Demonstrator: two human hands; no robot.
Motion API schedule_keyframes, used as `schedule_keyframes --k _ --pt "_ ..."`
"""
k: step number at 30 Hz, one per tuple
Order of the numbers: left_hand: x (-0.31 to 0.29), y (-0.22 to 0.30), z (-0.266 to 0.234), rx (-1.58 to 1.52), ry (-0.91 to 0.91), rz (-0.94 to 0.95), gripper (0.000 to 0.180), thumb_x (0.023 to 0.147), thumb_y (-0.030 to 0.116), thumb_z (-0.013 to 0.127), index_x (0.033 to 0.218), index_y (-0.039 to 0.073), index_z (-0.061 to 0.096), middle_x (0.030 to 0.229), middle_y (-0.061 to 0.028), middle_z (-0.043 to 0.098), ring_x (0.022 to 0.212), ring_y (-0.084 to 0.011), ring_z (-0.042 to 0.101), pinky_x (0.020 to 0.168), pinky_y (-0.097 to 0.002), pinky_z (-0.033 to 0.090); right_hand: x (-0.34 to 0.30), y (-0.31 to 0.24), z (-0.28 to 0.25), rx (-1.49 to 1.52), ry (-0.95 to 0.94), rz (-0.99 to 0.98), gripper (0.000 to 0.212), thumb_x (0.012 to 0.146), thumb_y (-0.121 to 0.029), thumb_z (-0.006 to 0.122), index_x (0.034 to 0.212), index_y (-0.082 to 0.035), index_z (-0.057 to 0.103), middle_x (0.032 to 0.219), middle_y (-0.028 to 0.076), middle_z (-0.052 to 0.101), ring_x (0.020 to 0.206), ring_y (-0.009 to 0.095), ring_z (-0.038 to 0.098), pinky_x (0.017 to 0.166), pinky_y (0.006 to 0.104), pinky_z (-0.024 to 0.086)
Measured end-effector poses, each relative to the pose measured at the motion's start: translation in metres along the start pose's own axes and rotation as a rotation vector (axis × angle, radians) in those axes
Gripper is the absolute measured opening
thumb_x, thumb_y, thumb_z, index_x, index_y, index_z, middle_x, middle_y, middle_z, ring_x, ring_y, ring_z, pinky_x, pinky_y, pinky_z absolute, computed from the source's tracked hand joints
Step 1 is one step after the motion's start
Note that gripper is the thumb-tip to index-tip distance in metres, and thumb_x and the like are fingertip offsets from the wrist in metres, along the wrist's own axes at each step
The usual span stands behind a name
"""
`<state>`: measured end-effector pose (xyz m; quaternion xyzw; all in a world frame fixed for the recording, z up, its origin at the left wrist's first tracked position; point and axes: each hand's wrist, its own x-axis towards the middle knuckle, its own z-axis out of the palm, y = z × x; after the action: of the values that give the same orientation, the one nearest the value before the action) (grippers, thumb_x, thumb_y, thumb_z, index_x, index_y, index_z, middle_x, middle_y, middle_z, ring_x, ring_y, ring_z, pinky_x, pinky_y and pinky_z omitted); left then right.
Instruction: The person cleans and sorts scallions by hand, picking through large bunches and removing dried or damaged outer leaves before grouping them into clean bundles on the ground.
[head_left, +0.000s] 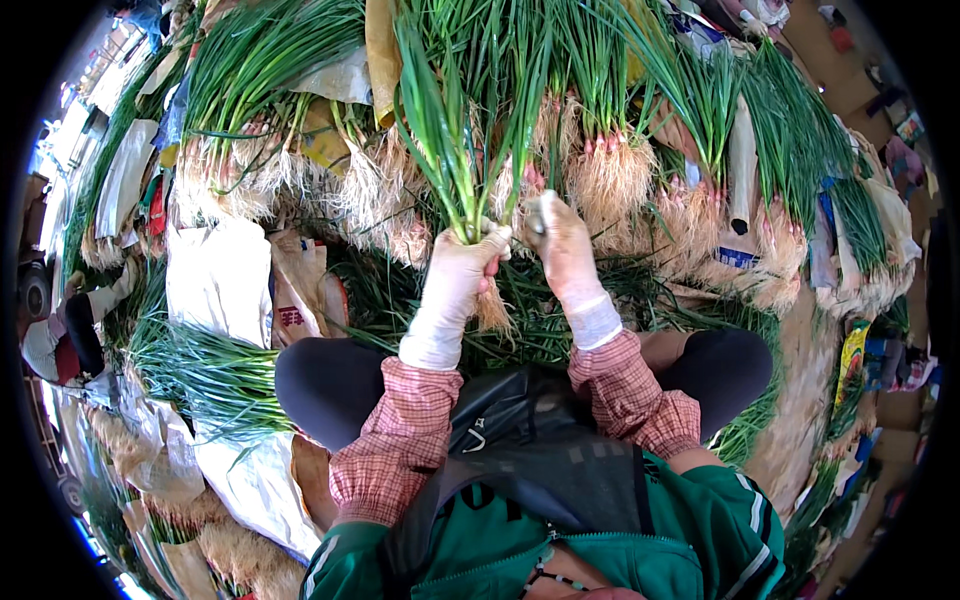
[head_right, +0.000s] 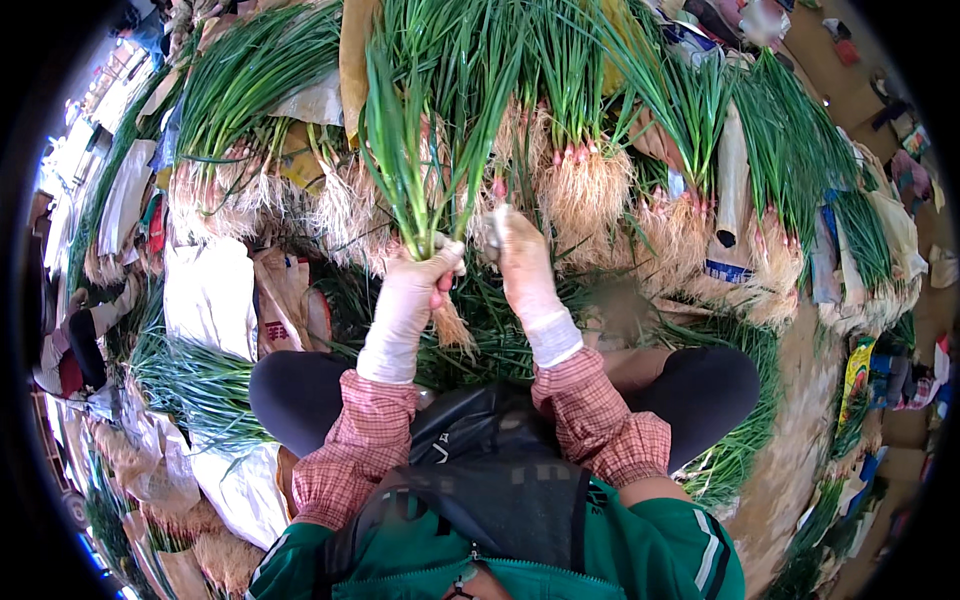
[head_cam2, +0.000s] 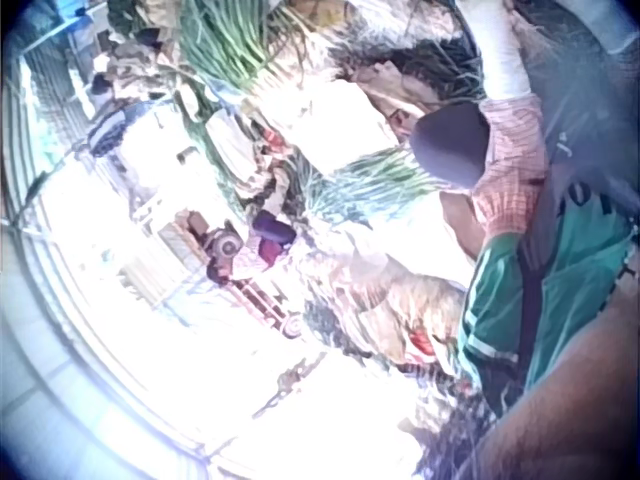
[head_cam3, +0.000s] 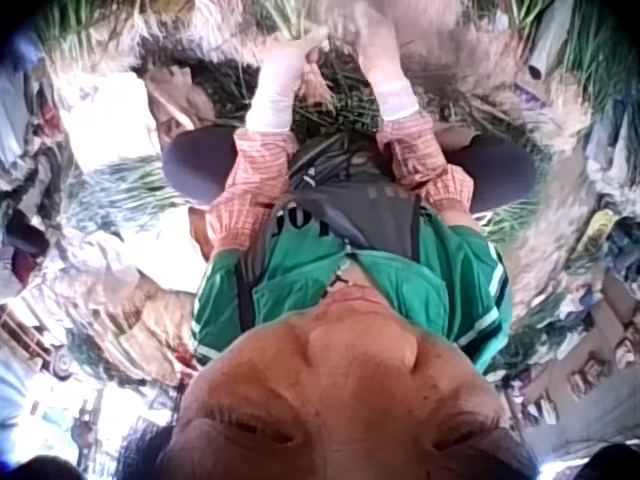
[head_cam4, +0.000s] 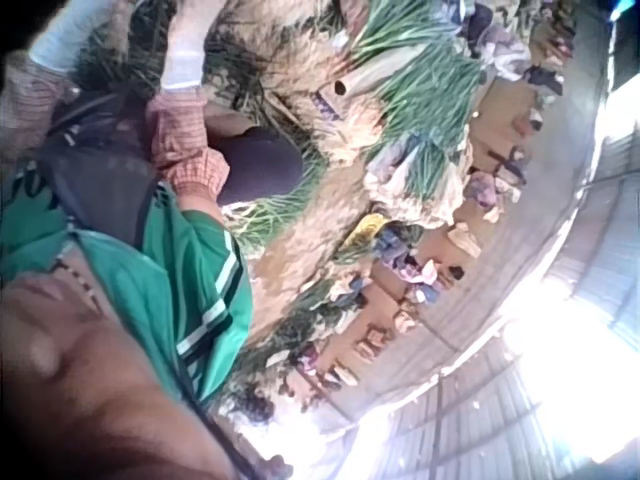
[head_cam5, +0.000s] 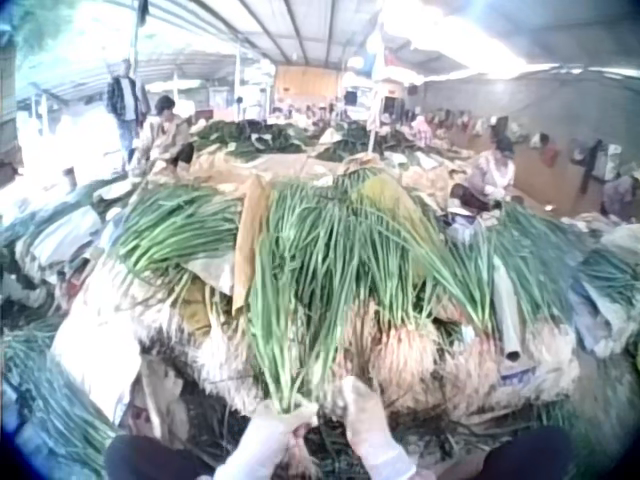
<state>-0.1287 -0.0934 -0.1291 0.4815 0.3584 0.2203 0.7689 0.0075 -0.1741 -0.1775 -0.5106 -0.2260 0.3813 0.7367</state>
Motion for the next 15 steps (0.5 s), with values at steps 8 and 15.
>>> schedule_keyframes --k 8,15 --pt "0.007 -0.025 0.011 -0.014 -0.024 -0.035 0.01 0.088 0.014 0.063 0.088 0.004 0.06 0.065 0.0008 0.057 0.047 -0.0034 0.043 0.035 -0.0171 0.03 0.011 0.05 0.001 0.018 0.127 0.132 0.014 0.094 -0.009 0.05 0.099 0.002 0.057 0.075 0.002 0.053 0.063 0.009 0.044 0.058 0.023 0.04" --pt "-0.011 0.032 -0.016 -0.391 -0.085 0.261 0.014 0.092 0.019 0.06 0.094 0.006 0.055 0.07 -0.0006 0.055 0.051 -0.0044 0.042 0.042 -0.015 0.03 -0.016 0.027 -0.033 -1.331 -0.737 0.396 0.021 0.091 -0.021 0.06 0.099 -0.001 0.063 0.084 0.008 0.066 0.076 0.017 0.062 0.077 0.0285 0.05"
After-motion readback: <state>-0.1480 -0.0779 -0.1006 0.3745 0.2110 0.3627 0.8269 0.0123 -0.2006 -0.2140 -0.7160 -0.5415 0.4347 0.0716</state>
